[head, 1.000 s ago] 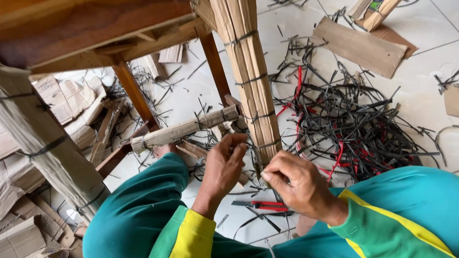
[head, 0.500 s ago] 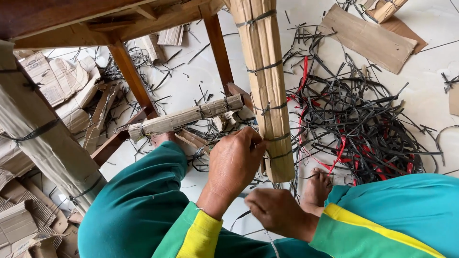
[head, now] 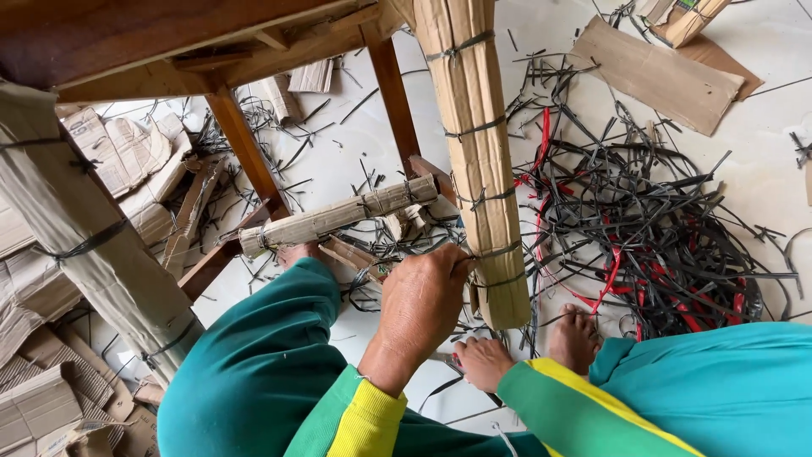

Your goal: The person wraps a wooden chair leg with rolled cardboard and secures it using black zip ties. They use a utility knife to cut the zip ties and adjust the cardboard to fit snugly around the leg. The person then lifts the chair to inspect the wrapped leg.

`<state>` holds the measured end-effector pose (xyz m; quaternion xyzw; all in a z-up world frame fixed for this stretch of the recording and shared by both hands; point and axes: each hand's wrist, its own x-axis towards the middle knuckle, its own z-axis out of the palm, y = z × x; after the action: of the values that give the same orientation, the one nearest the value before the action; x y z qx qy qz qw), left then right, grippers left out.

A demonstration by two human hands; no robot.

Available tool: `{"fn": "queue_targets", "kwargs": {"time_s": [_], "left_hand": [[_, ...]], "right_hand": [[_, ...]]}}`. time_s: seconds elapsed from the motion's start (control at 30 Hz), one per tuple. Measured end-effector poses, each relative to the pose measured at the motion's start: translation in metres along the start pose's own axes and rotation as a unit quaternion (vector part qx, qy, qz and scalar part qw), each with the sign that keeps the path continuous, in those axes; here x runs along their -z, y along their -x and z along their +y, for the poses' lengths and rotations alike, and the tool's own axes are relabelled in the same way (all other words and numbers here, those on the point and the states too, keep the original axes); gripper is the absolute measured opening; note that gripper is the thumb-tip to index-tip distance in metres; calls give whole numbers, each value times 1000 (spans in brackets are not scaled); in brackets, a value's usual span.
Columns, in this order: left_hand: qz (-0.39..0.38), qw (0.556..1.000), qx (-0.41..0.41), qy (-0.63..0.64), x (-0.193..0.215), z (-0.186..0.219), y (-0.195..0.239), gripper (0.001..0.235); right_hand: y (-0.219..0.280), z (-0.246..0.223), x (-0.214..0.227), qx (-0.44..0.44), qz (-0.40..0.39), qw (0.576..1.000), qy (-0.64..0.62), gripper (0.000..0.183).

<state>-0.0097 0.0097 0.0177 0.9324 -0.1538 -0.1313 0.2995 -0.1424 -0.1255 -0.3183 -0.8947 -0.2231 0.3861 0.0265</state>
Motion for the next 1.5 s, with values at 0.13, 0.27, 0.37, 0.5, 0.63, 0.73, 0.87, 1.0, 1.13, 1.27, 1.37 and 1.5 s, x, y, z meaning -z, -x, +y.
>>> {"fn": "queue_targets", "kwargs": {"time_s": [0.13,0.27,0.37,0.5,0.63,0.73,0.87,1.0,1.13,1.27,1.37,1.5], "left_hand": [[16,999,11,-25,1,-3,0,28],[-29,996,76,47,23,7,-2,21],[-29,994,90,48,25,6,-3,24],[-26,994,99,48,27,7,-3,26],[-13,996,88,33,31,8,-2,24],[-16,995,93,21,34,6,0,26],[-13,996,87,12,29,3,2,25],[-35,993,110,2,33,3,4,29],[-35,993,111,18,34,2,9,27],[-24,992,118,26,35,6,14,31],[2,994,108,29,27,0,16,30],[-9,993,115,26,28,4,18,28]], "right_hand": [[-25,-9,-31,14,67,997,31,19],[-11,2,-18,53,34,998,-13,25],[35,-3,64,-31,-82,990,-109,36],[92,2,130,-73,-112,982,-137,23],[149,7,173,-31,-76,989,-120,35],[195,11,197,-16,-83,990,-111,38],[265,18,246,29,-49,961,-271,23],[286,47,205,-38,-49,940,-336,42],[283,33,156,-108,239,818,-512,50],[255,-22,247,-217,91,787,-570,49],[216,-15,208,-48,181,713,-676,42],[227,-47,256,-181,172,743,-621,49]]}}
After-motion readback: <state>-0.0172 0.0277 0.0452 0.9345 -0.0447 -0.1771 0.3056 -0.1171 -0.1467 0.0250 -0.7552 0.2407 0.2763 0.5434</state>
